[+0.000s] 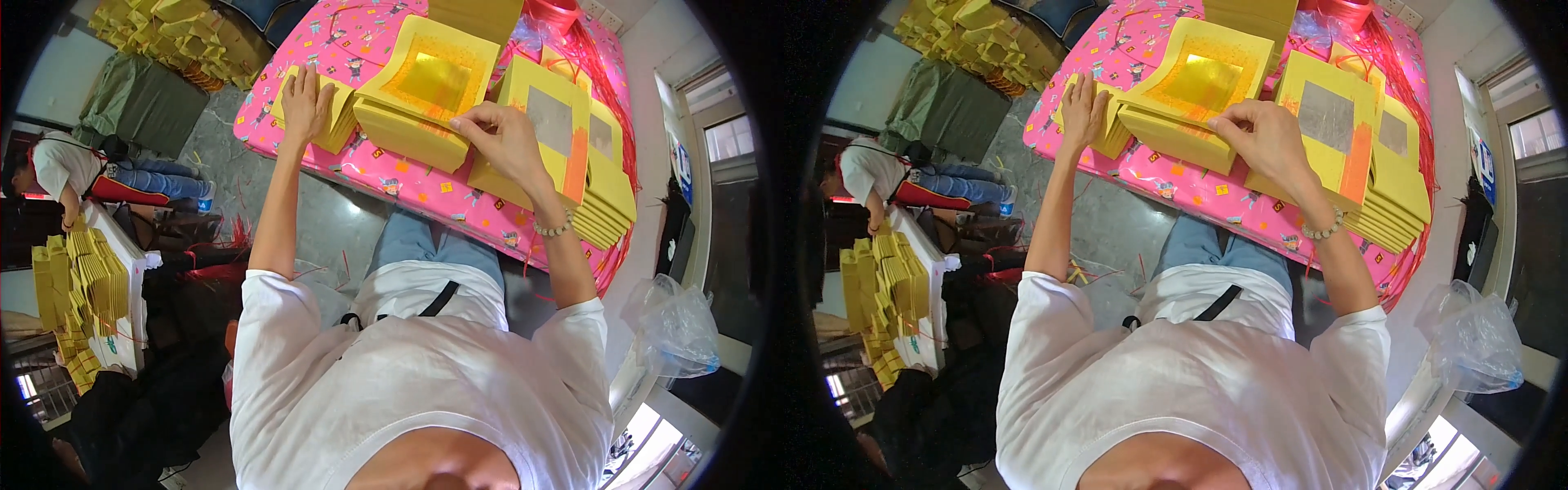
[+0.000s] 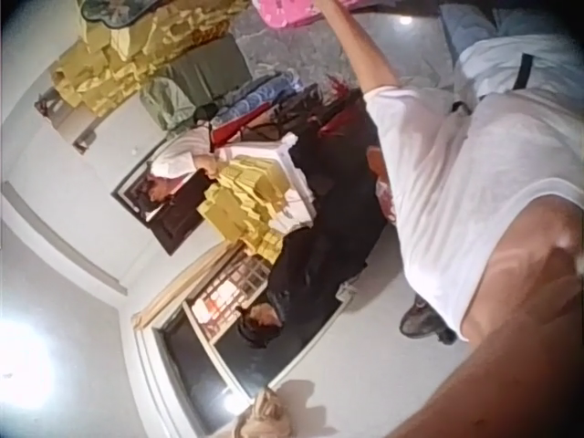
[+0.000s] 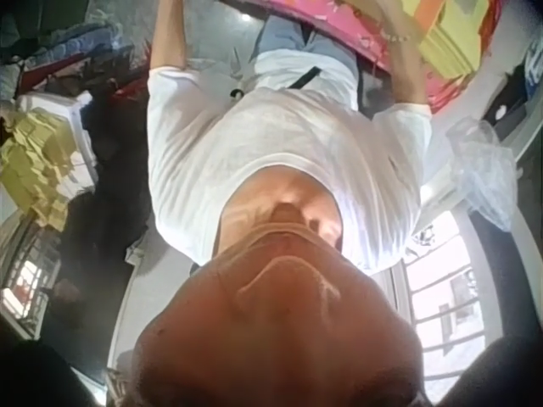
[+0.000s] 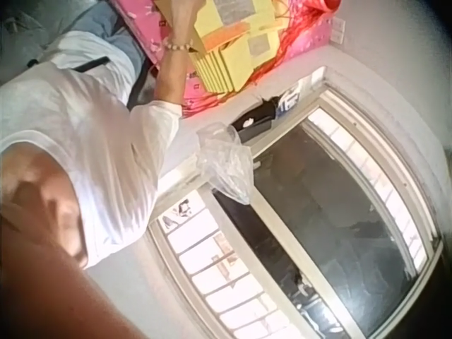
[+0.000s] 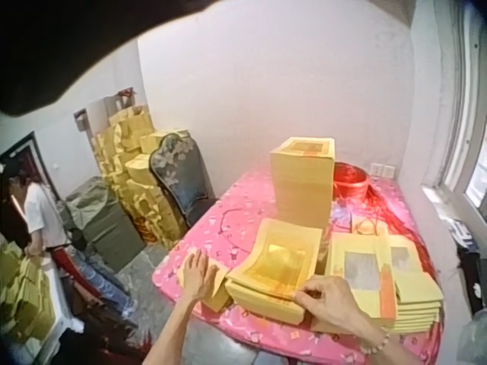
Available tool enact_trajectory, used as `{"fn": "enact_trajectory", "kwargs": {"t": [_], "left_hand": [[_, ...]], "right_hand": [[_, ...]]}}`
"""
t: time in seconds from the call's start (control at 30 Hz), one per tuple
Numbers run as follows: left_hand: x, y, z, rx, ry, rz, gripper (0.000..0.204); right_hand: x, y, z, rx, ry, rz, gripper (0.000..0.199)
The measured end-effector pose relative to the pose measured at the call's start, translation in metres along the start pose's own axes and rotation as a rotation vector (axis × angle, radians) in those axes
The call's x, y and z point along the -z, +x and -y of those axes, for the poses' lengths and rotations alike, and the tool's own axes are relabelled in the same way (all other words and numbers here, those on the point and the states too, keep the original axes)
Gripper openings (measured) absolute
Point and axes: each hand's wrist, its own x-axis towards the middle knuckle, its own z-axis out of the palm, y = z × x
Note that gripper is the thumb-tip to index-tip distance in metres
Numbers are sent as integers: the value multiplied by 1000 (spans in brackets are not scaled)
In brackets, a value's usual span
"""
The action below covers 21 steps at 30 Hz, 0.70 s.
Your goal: Sorting and packing yellow paper sheets into cardboard boxes.
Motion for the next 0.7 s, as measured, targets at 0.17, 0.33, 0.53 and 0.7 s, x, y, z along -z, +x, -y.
{"fn": "enact_trajectory", "kwargs": {"t": [0.17, 0.33, 0.53, 0.7], "left_hand": [[18, 0, -7, -67, 10, -116, 52], [66, 10, -76, -239, -178, -215, 44], [117, 26, -163, -596, -197, 74, 33], [94, 39, -167, -619, -4, 311, 23]], "right_hand": [[0, 1, 7, -43, -67, -1, 28], [4, -4, 9, 92, -137, -89, 24], [7, 6, 13, 205, -218, -152, 22], [15, 11, 18, 137, -164, -132, 26]]}}
